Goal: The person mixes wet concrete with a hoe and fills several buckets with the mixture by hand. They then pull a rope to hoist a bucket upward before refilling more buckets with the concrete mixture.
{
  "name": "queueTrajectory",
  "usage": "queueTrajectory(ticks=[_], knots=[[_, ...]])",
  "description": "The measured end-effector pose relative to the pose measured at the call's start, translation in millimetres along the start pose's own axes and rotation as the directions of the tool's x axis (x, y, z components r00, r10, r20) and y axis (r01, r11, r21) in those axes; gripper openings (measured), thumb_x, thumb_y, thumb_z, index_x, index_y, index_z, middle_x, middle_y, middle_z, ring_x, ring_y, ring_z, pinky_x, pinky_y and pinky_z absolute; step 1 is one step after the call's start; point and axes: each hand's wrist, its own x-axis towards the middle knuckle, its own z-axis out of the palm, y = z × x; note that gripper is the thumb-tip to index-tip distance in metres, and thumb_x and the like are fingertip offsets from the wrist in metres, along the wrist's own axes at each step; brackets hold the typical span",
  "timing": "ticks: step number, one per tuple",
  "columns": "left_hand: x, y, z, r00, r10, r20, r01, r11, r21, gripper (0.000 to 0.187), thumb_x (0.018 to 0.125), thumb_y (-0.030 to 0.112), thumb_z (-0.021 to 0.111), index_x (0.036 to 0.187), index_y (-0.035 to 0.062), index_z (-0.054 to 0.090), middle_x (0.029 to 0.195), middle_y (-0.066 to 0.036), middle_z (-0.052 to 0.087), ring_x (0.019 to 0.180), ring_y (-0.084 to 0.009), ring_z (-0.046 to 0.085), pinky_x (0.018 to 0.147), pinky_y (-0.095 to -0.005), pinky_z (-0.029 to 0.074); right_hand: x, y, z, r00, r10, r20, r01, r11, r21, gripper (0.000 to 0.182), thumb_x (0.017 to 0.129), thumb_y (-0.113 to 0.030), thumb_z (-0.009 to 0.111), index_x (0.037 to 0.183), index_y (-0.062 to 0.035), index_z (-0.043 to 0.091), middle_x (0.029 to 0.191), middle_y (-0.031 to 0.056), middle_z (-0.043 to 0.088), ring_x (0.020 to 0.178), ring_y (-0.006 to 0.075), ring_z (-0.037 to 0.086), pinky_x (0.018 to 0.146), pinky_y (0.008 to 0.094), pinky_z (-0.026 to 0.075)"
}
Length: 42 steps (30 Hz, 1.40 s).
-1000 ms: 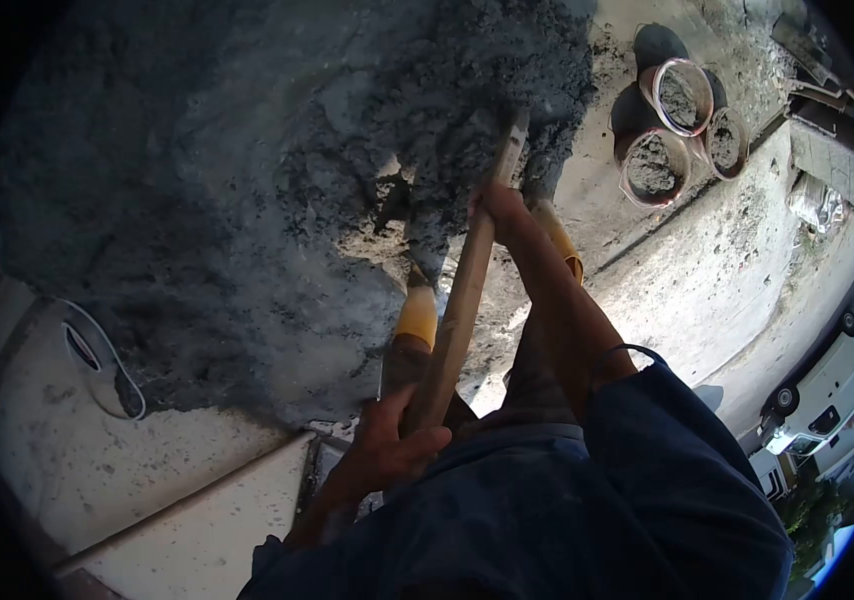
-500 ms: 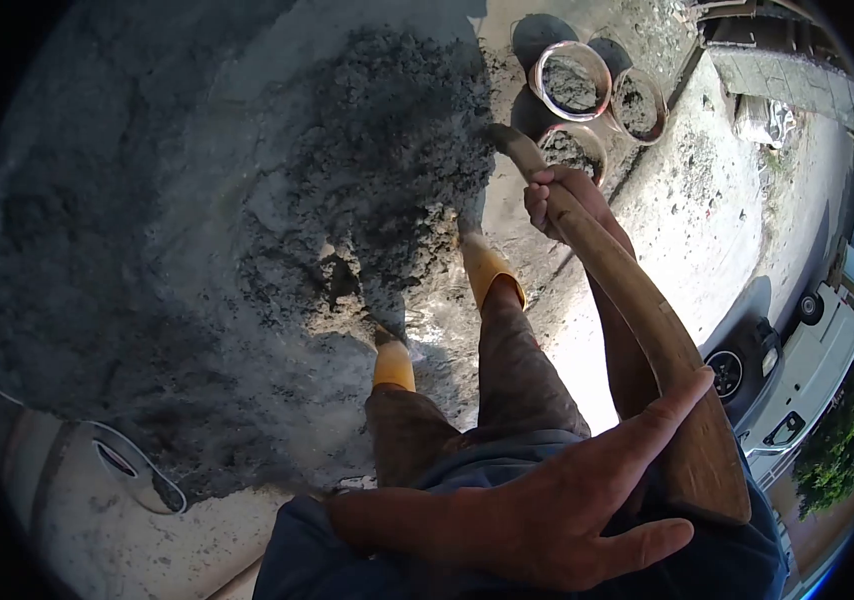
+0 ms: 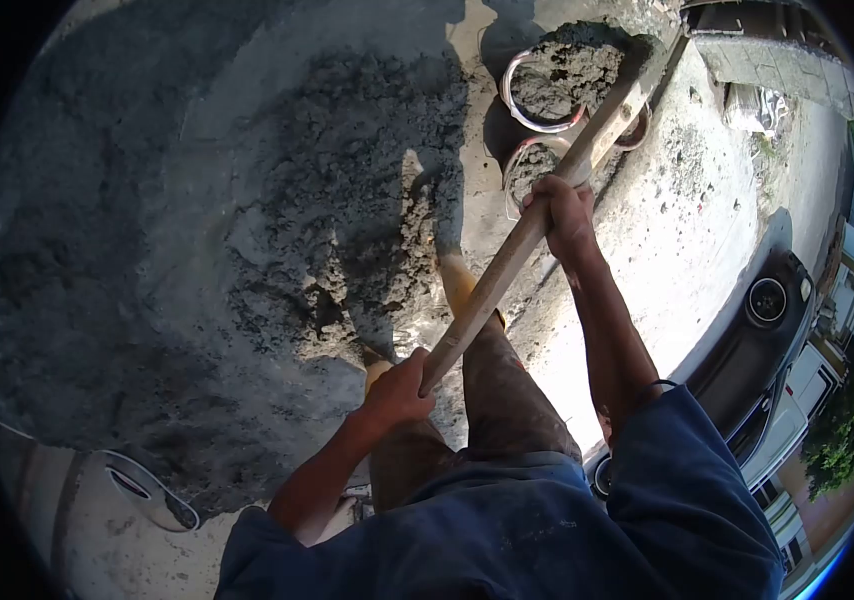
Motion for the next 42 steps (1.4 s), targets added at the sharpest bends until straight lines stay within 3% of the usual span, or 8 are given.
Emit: queueTrajectory(ticks=[3, 9, 15, 19, 22, 27, 39, 42], knots=[[90.5, -70.5, 32.2, 0.944, 0.082, -0.321, -0.068, 0.996, 0.055, 0.052, 0.067, 0.007, 0.064, 0.117, 0.0041, 0.046, 0.100, -0.020, 0.058, 0.096, -0.0373, 0.057, 0.078, -0.0444, 0.046, 35.5, 42.5, 0.8, 1.000, 0.009, 0.019, -0.009, 1.000, 0.004, 0.012, 0.068, 0.003, 0.056, 0.076, 0.0036, 0.048, 0.059, 0.0142, 0.057, 0.048, 0.0212, 0.058, 0.042, 0.0306, 0.047], [122.9, -97.3, 52.5, 0.877, 0.115, -0.466, -0.112, 0.993, 0.034, 0.042, 0.067, 0.000, 0.063, 0.108, 0.0058, 0.053, 0.101, -0.018, 0.058, 0.096, -0.0377, 0.055, 0.079, -0.0434, 0.046, 10.0, 56.9, -7.3, 0.996, -0.081, -0.025, 0.081, 0.997, -0.001, 0.004, 0.068, 0.000, 0.056, 0.064, 0.0005, 0.056, 0.060, 0.0130, 0.060, 0.049, 0.0197, 0.057, 0.048, 0.0269, 0.045], [35.9, -121.2, 109.5, 0.862, 0.147, -0.485, -0.203, 0.977, -0.066, 0.049, 0.066, 0.014, 0.067, 0.112, 0.0043, 0.053, 0.099, -0.019, 0.061, 0.095, -0.0368, 0.058, 0.082, -0.0415, 0.047, -58.3, 69.4, 10.7, 0.978, -0.091, 0.190, 0.098, 0.995, -0.031, 0.009, 0.071, -0.003, 0.053, 0.064, 0.0012, 0.055, 0.058, 0.0120, 0.057, 0.050, 0.0189, 0.056, 0.049, 0.0275, 0.046], [-47.5, -95.0, 78.2, 0.971, -0.152, -0.184, 0.108, 0.967, -0.229, 0.061, 0.067, 0.023, 0.072, 0.119, -0.0018, 0.051, 0.108, -0.020, 0.061, 0.100, -0.0314, 0.060, 0.086, -0.0383, 0.047, -75.9, 109.8, 67.9, 0.975, -0.022, 0.223, 0.056, 0.988, -0.145, 0.009, 0.072, -0.008, 0.056, 0.066, -0.0008, 0.053, 0.055, 0.0102, 0.055, 0.045, 0.0194, 0.055, 0.044, 0.0296, 0.047], [-94.5, -129.6, 80.4, 0.936, -0.178, -0.304, 0.072, 0.941, -0.331, 0.061, 0.069, 0.026, 0.071, 0.117, -0.0045, 0.050, 0.101, -0.021, 0.062, 0.094, -0.0294, 0.062, 0.082, -0.0369, 0.048, -73.8, 171.4, 127.3, 0.958, 0.089, 0.274, -0.007, 0.958, -0.286, 0.011, 0.073, -0.009, 0.057, 0.067, -0.0002, 0.054, 0.055, 0.0083, 0.055, 0.045, 0.0181, 0.053, 0.043, 0.0312, 0.045], [-201.2, -120.7, 47.2, 0.950, -0.246, -0.193, 0.009, 0.641, -0.768, 0.064, 0.071, 0.029, 0.071, 0.119, -0.0066, 0.048, 0.101, -0.017, 0.059, 0.090, -0.0238, 0.059, 0.082, -0.0359, 0.046, -130.0, 298.3, 179.9, 0.816, 0.455, 0.357, -0.410, 0.890, -0.198, 0.013, 0.074, -0.009, 0.057, 0.075, 0.0042, 0.055, 0.060, 0.0117, 0.055, 0.050, 0.0220, 0.055, 0.047, 0.0345, 0.046], [-218.8, -4.2, 5.7, 0.926, 0.336, -0.169, -0.232, 0.155, -0.960, 0.092, 0.083, 0.046, 0.062, 0.136, -0.0089, 0.011, 0.121, -0.022, 0.047, 0.114, -0.0254, 0.048, 0.097, -0.0329, 0.038, -140.7, 219.4, 132.2, 0.355, 0.771, 0.529, -0.891, 0.451, -0.058, 0.007, 0.081, -0.008, 0.049, 0.077, -0.0054, 0.044, 0.065, 0.0037, 0.050, 0.057, 0.0133, 0.052, 0.056, 0.0285, 0.046], [-194.2, 17.5, 16.7, 0.879, 0.432, -0.200, -0.359, 0.326, -0.874, 0.092, 0.084, 0.049, 0.059, 0.136, -0.0106, 0.011, 0.107, -0.022, 0.051, 0.090, -0.0215, 0.054, 0.077, -0.0296, 0.044, -124.9, 169.6, 99.8, 0.353, 0.747, 0.564, -0.916, 0.398, 0.046, 0.007, 0.081, -0.008, 0.050, 0.079, -0.0040, 0.045, 0.066, 0.0035, 0.051, 0.058, 0.0118, 0.052, 0.056, 0.0271, 0.046]])
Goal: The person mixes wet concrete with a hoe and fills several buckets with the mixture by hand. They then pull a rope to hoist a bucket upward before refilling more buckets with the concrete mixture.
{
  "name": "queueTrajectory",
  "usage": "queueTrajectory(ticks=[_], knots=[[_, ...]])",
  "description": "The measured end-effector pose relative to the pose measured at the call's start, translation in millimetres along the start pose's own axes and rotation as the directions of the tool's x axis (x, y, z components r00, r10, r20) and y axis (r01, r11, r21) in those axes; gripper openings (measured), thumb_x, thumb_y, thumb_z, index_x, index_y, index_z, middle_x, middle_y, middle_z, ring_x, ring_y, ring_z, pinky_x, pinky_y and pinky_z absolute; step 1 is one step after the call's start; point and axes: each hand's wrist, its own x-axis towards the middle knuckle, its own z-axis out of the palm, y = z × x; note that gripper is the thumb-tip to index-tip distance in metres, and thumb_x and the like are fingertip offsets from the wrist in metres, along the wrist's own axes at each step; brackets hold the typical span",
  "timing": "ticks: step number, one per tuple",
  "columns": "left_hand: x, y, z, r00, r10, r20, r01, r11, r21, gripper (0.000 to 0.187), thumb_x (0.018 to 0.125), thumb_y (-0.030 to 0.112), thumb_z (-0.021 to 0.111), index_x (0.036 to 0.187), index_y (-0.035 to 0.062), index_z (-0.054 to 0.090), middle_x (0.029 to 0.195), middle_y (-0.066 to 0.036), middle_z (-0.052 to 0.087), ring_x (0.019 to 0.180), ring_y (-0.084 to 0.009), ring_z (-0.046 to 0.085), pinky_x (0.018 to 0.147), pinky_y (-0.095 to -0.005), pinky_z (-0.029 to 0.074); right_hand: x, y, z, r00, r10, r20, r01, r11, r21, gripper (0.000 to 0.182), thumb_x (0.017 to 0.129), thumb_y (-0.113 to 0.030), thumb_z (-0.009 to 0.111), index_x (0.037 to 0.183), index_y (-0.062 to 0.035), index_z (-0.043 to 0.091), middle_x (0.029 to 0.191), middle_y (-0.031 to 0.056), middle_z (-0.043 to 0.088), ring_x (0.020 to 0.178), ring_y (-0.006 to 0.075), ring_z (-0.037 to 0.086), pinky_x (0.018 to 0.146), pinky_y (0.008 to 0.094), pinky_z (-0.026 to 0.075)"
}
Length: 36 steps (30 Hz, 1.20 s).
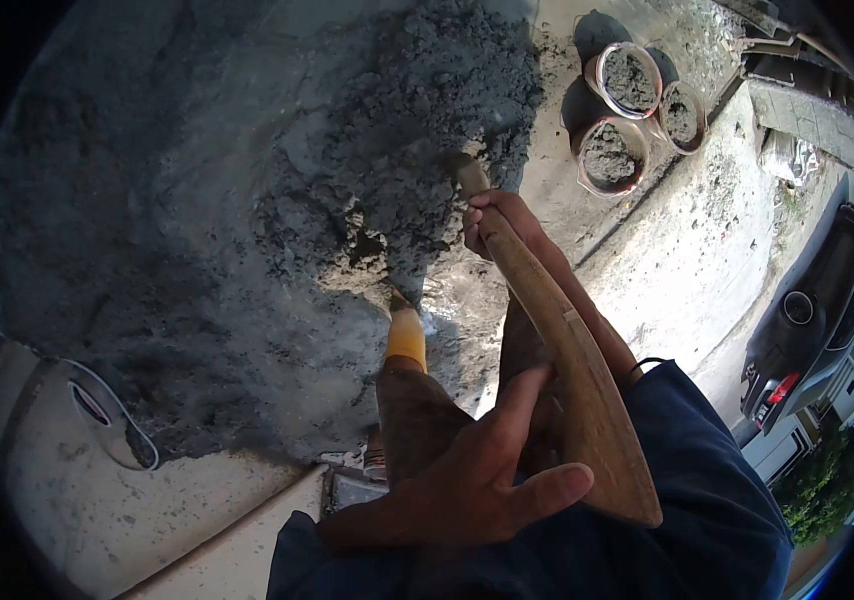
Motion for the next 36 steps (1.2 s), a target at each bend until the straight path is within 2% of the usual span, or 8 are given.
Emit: queueTrajectory(ticks=[3, 9, 11, 15, 18, 25, 28, 36], knots=[[20.4, 9.3, 25.1, 0.994, 0.005, 0.108, -0.026, 0.981, 0.192, 0.095, 0.084, 0.052, 0.057, 0.136, -0.0126, 0.010, 0.089, -0.021, 0.052, 0.067, -0.0175, 0.049, 0.058, -0.0302, 0.041, -52.4, -39.9, -9.9, 0.992, -0.125, 0.029, 0.124, 0.992, 0.018, 0.008, 0.081, -0.009, 0.051, 0.080, -0.0034, 0.045, 0.066, 0.0034, 0.051, 0.058, 0.0116, 0.052, 0.056, 0.0264, 0.046], [28.4, 21.2, 32.8, 0.967, -0.088, 0.239, 0.009, 0.949, 0.314, 0.093, 0.084, 0.044, 0.060, 0.138, -0.0102, 0.006, 0.104, -0.027, 0.055, 0.094, -0.0320, 0.058, 0.085, -0.0366, 0.044, -137.7, -91.4, -11.3, 0.804, -0.586, -0.100, 0.580, 0.810, -0.084, 0.010, 0.081, -0.006, 0.047, 0.088, -0.0063, 0.039, 0.063, 0.0045, 0.047, 0.053, 0.0137, 0.051, 0.048, 0.0286, 0.048], [24.6, 19.2, 8.5, 0.951, -0.265, 0.160, 0.146, 0.841, 0.522, 0.086, 0.082, 0.035, 0.062, 0.138, -0.0045, 0.012, 0.107, -0.027, 0.055, 0.102, -0.0354, 0.057, 0.089, -0.0382, 0.043, -141.1, -93.3, -19.4, 0.738, -0.657, -0.151, 0.652, 0.753, -0.093, 0.007, 0.081, -0.006, 0.048, 0.084, -0.0054, 0.042, 0.064, 0.0053, 0.048, 0.052, 0.0147, 0.051, 0.047, 0.0286, 0.047], [29.4, -44.0, -59.0, 0.907, -0.349, -0.238, 0.377, 0.419, 0.826, 0.056, 0.070, 0.020, 0.065, 0.119, 0.0013, 0.044, 0.095, -0.023, 0.061, 0.091, -0.0366, 0.060, 0.080, -0.0417, 0.047, -132.4, -57.2, -31.9, 0.372, -0.894, -0.251, 0.792, 0.447, -0.416, 0.008, 0.078, -0.008, 0.052, 0.078, -0.0036, 0.046, 0.063, 0.0070, 0.048, 0.055, 0.0179, 0.053, 0.050, 0.0319, 0.049], [53.1, -144.1, -136.9, 0.923, -0.129, -0.363, 0.385, 0.374, 0.844, 0.033, 0.064, 0.014, 0.063, 0.095, 0.0050, 0.058, 0.082, -0.017, 0.063, 0.082, -0.0363, 0.062, 0.071, -0.0439, 0.047, -97.0, -47.8, -69.9, 0.417, -0.857, -0.303, 0.789, 0.507, -0.347, 0.005, 0.071, 0.000, 0.054, 0.069, -0.0001, 0.049, 0.057, 0.0106, 0.051, 0.050, 0.0215, 0.054, 0.047, 0.0342, 0.048], [76.4, -227.4, -180.4, 0.917, -0.041, -0.397, 0.381, 0.387, 0.840, 0.029, 0.066, 0.011, 0.061, 0.095, 0.0101, 0.058, 0.086, -0.017, 0.063, 0.085, -0.0374, 0.060, 0.071, -0.0446, 0.047, -56.7, -45.3, -126.6, 0.385, -0.827, -0.409, 0.743, 0.541, -0.394, 0.008, 0.076, -0.005, 0.050, 0.069, 0.0002, 0.048, 0.059, 0.0136, 0.051, 0.052, 0.0243, 0.052, 0.053, 0.0377, 0.049], [76.1, -236.3, -179.8, 0.911, 0.148, -0.384, 0.313, 0.355, 0.881, 0.024, 0.067, 0.010, 0.061, 0.090, 0.0082, 0.056, 0.085, -0.016, 0.063, 0.084, -0.0378, 0.060, 0.070, -0.0454, 0.047, -61.6, -36.2, -113.5, 0.374, -0.848, -0.376, 0.762, 0.512, -0.397, 0.010, 0.077, -0.006, 0.049, 0.068, -0.0004, 0.048, 0.059, 0.0134, 0.051, 0.053, 0.0240, 0.052, 0.054, 0.0375, 0.049], [-48.8, -161.2, -150.2, 0.907, 0.060, -0.418, 0.352, 0.439, 0.827, 0.032, 0.063, 0.012, 0.066, 0.093, 0.0045, 0.057, 0.083, -0.014, 0.062, 0.080, -0.0303, 0.063, 0.071, -0.0381, 0.049, -25.6, 39.6, -45.2, 0.400, -0.904, -0.148, 0.791, 0.423, -0.442, 0.010, 0.072, -0.009, 0.058, 0.069, 0.0000, 0.054, 0.056, 0.0093, 0.055, 0.047, 0.0181, 0.055, 0.045, 0.0301, 0.046]])
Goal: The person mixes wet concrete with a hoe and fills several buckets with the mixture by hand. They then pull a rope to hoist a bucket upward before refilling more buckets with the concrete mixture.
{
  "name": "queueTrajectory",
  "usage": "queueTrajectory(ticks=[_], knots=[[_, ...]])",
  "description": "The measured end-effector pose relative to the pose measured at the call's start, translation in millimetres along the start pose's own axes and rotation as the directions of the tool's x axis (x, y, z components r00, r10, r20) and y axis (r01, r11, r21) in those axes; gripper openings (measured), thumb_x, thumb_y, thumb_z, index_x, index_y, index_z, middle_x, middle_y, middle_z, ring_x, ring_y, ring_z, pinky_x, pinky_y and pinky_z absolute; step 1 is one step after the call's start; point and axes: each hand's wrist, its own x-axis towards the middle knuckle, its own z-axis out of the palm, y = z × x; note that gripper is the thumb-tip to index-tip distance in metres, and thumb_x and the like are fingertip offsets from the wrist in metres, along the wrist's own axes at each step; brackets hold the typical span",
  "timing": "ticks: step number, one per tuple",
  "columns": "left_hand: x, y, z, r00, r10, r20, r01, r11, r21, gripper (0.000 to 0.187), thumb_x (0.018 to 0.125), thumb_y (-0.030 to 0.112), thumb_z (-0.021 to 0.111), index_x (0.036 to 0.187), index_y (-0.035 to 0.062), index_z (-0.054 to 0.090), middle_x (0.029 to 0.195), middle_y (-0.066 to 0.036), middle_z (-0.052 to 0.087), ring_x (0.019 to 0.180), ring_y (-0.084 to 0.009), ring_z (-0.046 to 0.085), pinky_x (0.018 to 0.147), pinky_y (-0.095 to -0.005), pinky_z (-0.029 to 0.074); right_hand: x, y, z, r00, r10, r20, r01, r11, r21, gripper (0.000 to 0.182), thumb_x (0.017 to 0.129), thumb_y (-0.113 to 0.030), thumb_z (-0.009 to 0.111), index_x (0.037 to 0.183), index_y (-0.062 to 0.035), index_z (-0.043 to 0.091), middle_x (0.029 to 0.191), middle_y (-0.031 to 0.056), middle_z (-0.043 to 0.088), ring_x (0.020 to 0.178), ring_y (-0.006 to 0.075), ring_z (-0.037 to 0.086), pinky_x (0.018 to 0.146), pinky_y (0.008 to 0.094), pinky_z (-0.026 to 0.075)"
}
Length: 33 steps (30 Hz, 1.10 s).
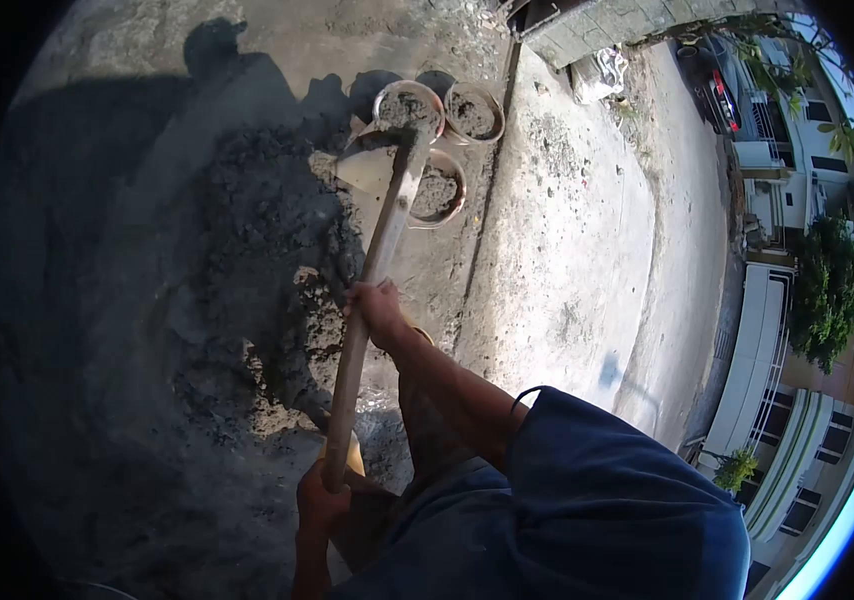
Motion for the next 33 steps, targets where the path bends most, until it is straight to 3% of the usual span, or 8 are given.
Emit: queueTrajectory(ticks=[7, 9, 13, 17, 21, 27, 31, 33], knots=[[-24.8, 52.9, -91.9, 0.926, -0.360, 0.116, 0.374, 0.916, -0.145, 0.036, 0.069, 0.013, 0.065, 0.097, -0.0016, 0.050, 0.076, -0.009, 0.056, 0.058, -0.0163, 0.057, 0.054, -0.0298, 0.048, -46.6, 79.7, 84.9, 0.946, 0.226, 0.232, -0.149, 0.939, -0.308, 0.027, 0.076, -0.013, 0.063, 0.094, 0.0052, 0.054, 0.069, 0.0098, 0.060, 0.051, 0.0166, 0.059, 0.049, 0.0307, 0.049], [-28.3, 51.3, -111.5, 0.875, -0.473, 0.103, 0.484, 0.855, -0.188, 0.036, 0.071, 0.013, 0.064, 0.099, -0.0007, 0.048, 0.075, -0.008, 0.055, 0.055, -0.0155, 0.055, 0.052, -0.0295, 0.047, -44.2, 63.1, 64.6, 0.600, 0.450, 0.662, -0.136, 0.872, -0.470, 0.033, 0.077, -0.014, 0.063, 0.102, 0.0060, 0.054, 0.074, 0.0103, 0.062, 0.056, 0.0186, 0.062, 0.055, 0.0316, 0.050], [-21.6, 73.2, -114.1, 0.908, -0.397, 0.138, 0.399, 0.714, -0.575, 0.036, 0.074, 0.007, 0.061, 0.106, 0.0004, 0.046, 0.081, -0.008, 0.055, 0.061, -0.0143, 0.056, 0.051, -0.0298, 0.049, 41.0, 58.5, -4.0, 0.800, 0.069, 0.597, 0.337, 0.770, -0.541, 0.031, 0.076, -0.014, 0.062, 0.099, 0.0061, 0.056, 0.081, 0.0147, 0.064, 0.063, 0.0202, 0.067, 0.058, 0.0310, 0.051], [-17.0, 130.2, -103.1, 0.851, -0.523, -0.042, 0.434, 0.747, -0.503, 0.040, 0.070, 0.003, 0.063, 0.108, 0.0002, 0.049, 0.084, -0.007, 0.055, 0.063, -0.0147, 0.057, 0.052, -0.0278, 0.050, 160.0, 34.8, -102.8, 0.999, 0.033, -0.037, -0.049, 0.513, -0.857, 0.029, 0.070, -0.021, 0.062, 0.094, -0.0039, 0.059, 0.095, 0.0222, 0.062, 0.096, 0.0369, 0.060, 0.080, 0.0429, 0.046], [-0.3, 158.4, -92.7, 0.708, -0.692, -0.140, 0.574, 0.679, -0.457, 0.045, 0.068, 0.009, 0.070, 0.107, -0.0007, 0.051, 0.084, -0.006, 0.056, 0.063, -0.0138, 0.058, 0.049, -0.0259, 0.050, 260.2, 21.6, -152.7, 0.986, 0.078, -0.146, -0.163, 0.281, -0.946, 0.037, 0.070, -0.016, 0.060, 0.106, -0.0061, 0.056, 0.119, 0.0177, 0.049, 0.114, 0.0361, 0.049, 0.095, 0.0498, 0.035], [33.4, 214.9, -82.4, 0.575, -0.807, -0.134, 0.642, 0.547, -0.537, 0.043, 0.062, 0.006, 0.068, 0.101, -0.0033, 0.052, 0.079, -0.007, 0.056, 0.058, -0.0140, 0.056, 0.044, -0.0248, 0.047, 298.5, 1.5, -176.5, 0.975, 0.113, 0.191, 0.201, -0.087, -0.976, 0.049, 0.071, -0.037, 0.067, 0.110, -0.0083, 0.059, 0.126, 0.0154, 0.038, 0.122, 0.0336, 0.037, 0.098, 0.0526, 0.029], [51.6, 245.0, -85.8, 0.569, -0.815, -0.110, 0.662, 0.533, -0.527, 0.044, 0.061, 0.004, 0.066, 0.103, -0.0014, 0.054, 0.083, -0.008, 0.056, 0.064, -0.0135, 0.057, 0.045, -0.0254, 0.048, 342.0, -114.4, -288.1, 0.955, 0.049, 0.292, 0.129, 0.819, -0.559, 0.026, 0.091, -0.029, 0.056, 0.085, -0.0058, 0.063, 0.065, 0.0010, 0.058, 0.056, 0.0046, 0.045, 0.053, 0.0244, 0.038], [63.7, 263.5, -82.0, 0.574, -0.807, -0.138, 0.634, 0.544, -0.550, 0.044, 0.061, 0.004, 0.066, 0.104, -0.0016, 0.054, 0.083, -0.008, 0.056, 0.064, -0.0134, 0.057, 0.045, -0.0253, 0.047, 365.7, -118.9, -323.2, 0.956, 0.234, 0.176, -0.074, 0.776, -0.627, 0.028, 0.090, -0.033, 0.058, 0.078, -0.0088, 0.065, 0.054, -0.0028, 0.052, 0.046, 0.0046, 0.038, 0.050, 0.0247, 0.036]])
